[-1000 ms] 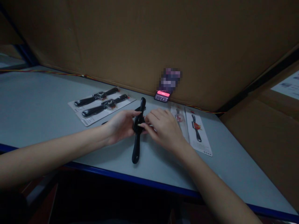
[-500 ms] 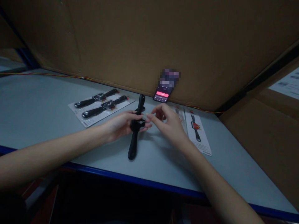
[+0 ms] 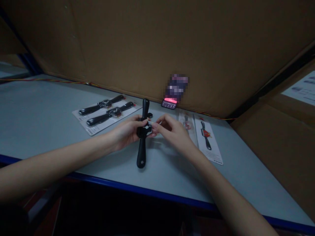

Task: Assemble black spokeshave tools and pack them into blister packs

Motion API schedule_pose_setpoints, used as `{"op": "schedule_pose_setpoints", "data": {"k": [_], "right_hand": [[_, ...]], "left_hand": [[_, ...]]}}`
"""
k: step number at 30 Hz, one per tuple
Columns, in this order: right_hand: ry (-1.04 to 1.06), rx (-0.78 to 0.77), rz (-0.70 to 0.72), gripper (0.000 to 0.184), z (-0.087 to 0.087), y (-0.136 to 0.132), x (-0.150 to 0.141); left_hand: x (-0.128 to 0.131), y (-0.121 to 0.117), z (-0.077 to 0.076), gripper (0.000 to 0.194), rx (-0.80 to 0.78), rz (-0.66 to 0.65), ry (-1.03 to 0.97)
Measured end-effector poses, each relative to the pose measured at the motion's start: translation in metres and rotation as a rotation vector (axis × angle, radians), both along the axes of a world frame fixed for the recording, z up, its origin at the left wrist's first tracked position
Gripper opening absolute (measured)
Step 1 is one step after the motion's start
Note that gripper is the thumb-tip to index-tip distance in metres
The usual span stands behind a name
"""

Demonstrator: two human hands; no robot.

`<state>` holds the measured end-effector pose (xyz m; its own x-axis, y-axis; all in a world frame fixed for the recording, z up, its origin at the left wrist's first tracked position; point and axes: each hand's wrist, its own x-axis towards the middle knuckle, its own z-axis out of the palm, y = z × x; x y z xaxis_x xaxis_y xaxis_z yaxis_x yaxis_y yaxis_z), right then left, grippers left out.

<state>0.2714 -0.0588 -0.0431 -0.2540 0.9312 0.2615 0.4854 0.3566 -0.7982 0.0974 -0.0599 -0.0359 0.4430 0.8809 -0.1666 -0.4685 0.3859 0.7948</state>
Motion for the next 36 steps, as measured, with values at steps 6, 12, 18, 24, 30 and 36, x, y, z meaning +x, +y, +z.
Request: {"op": "schedule_pose_setpoints", "data": {"k": [6, 12, 18, 24, 30, 36], "right_hand": [[-0.045, 0.056, -0.065, 0.03, 0.002, -0.003, -0.003], [-0.01, -0.165, 0.129, 0.038, 0.009, -0.01, -0.009], [-0.013, -0.184, 0.112, 0.04, 0.014, -0.003, 0.0], [-0.263, 0.163, -0.11, 0.03, -0.002, 0.018, 0.02], [0.078, -0.238, 0.157, 0.036, -0.007, 0.01, -0.002], [0.154, -0.444, 0.415, 0.033, -0.005, -0.015, -0.032]], "left_hand": [[-0.002, -0.001, 0.002, 0.01, 0.057, 0.026, 0.027], [-0.003, 0.001, 0.004, 0.012, 0.169, 0.002, 0.139], [-0.007, 0.002, 0.012, 0.013, 0.076, -0.016, 0.167], [-0.025, 0.021, 0.017, 0.02, 0.033, 0.019, 0.161], [-0.025, 0.025, 0.014, 0.02, 0.291, 0.124, 0.173], [-0.014, 0.008, 0.014, 0.019, 0.46, 0.04, 0.093]]}}
